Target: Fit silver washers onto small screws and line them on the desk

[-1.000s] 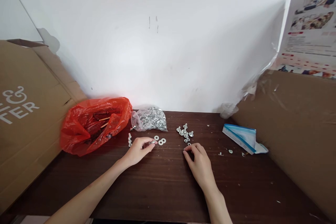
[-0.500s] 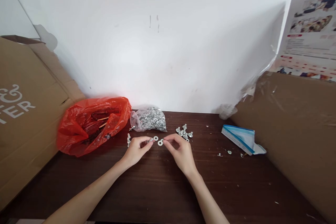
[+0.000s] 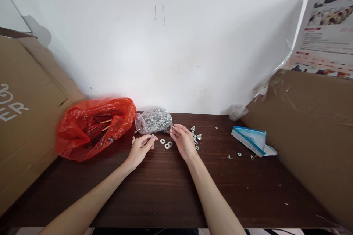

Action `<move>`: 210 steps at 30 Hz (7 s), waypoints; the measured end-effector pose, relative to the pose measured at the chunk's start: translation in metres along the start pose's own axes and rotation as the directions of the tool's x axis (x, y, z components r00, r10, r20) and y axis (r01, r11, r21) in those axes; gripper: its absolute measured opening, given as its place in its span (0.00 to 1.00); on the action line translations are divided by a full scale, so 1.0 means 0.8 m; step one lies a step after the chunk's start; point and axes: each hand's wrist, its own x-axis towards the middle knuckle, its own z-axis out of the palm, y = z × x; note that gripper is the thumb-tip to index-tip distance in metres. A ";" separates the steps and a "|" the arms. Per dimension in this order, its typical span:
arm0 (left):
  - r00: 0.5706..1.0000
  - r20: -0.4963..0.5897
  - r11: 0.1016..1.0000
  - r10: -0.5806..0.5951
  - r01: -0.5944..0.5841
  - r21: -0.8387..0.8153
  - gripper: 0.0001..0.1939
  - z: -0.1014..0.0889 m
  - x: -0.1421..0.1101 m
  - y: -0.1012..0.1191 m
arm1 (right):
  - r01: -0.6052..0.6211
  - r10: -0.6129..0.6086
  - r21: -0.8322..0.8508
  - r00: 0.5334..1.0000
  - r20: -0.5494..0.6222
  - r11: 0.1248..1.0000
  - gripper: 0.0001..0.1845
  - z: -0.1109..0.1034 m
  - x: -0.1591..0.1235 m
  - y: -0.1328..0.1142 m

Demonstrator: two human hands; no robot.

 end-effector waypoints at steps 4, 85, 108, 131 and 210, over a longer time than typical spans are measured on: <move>0.996 0.007 0.986 -0.086 0.086 -0.143 0.20 0.001 0.001 0.004 | -0.167 0.168 0.085 0.986 -0.001 0.982 0.03 -0.015 0.008 -0.006; 0.985 0.163 0.961 0.059 -0.100 0.258 0.15 -0.003 0.000 0.003 | 0.684 -0.245 -0.666 0.729 0.639 0.298 0.10 0.017 -0.039 0.007; 0.979 0.198 0.957 0.050 -0.103 0.270 0.17 -0.004 -0.002 0.005 | 0.589 -0.245 -0.678 0.805 0.540 0.439 0.08 0.016 -0.032 0.013; 0.982 0.169 0.963 0.086 -0.126 0.240 0.15 -0.002 -0.003 0.008 | 0.570 -0.193 -0.676 0.812 0.551 0.468 0.08 0.009 -0.028 0.009; 0.933 0.341 0.884 0.116 -0.253 0.392 0.15 -0.002 -0.007 0.010 | 0.542 0.112 -0.839 0.837 0.535 -0.040 0.22 0.009 -0.041 -0.010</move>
